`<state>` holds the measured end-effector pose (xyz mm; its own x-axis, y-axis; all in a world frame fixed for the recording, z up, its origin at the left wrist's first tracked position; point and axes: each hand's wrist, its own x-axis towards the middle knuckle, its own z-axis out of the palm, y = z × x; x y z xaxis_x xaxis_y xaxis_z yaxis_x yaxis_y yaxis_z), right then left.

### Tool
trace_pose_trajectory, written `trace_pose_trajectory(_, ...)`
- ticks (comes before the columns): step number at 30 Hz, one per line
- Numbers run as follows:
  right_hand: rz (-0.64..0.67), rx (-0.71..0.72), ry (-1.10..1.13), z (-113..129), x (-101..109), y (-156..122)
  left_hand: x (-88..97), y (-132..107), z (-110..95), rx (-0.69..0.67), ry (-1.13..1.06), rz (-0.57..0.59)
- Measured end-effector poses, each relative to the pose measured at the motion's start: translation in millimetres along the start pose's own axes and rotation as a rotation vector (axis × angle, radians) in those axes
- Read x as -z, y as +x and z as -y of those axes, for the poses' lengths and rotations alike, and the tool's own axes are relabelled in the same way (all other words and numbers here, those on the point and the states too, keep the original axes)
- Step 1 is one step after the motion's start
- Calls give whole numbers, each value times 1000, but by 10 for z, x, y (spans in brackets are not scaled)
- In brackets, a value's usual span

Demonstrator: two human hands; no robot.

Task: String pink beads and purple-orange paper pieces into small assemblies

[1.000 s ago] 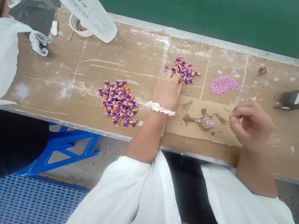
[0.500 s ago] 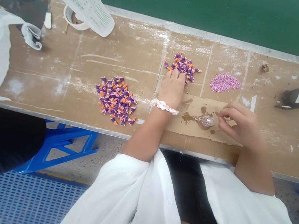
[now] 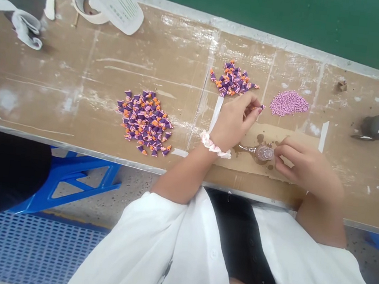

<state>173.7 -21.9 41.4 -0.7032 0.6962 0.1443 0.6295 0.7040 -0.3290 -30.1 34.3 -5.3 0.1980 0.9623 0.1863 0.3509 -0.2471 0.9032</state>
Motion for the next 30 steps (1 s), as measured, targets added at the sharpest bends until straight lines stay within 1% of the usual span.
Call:
trace_pose_trajectory(5,2,17,-34,16,-17,14,-1,-5,-26,35,-125,16)
trace_pose_trajectory(10,-4,27,-54,13,-33,6,-25,-10,5,83,-245,85)
trace_pose_trajectory(13,-40,-1,22,5,-9,-4,-32,-15,4,138,-356,129)
trace_pose_trajectory(15,-144,-53,143,8,8,-7,-26,-22,-29,190,-474,194)
trace_pose_trajectory(17,-316,-128,278,20,10,-3,-19,-35,-82,236,-618,304)
trace_pose_trajectory(19,-493,-204,382,39,-12,9,-17,-56,-141,250,-763,428)
trace_pose_trajectory(21,-612,-248,438,58,-51,24,-27,-84,-190,250,-889,528)
trace_pose_trajectory(23,-677,-253,455,75,-92,35,-47,-114,-222,275,-980,604)
trace_pose_trajectory(25,-701,-232,454,87,-120,40,-69,-138,-236,312,-1036,665)
trace_pose_trajectory(27,-699,-201,440,93,-129,41,-86,-153,-236,337,-1075,707)
trace_pose_trajectory(30,-681,-132,417,94,-121,39,-100,-164,-223,369,-1115,740)
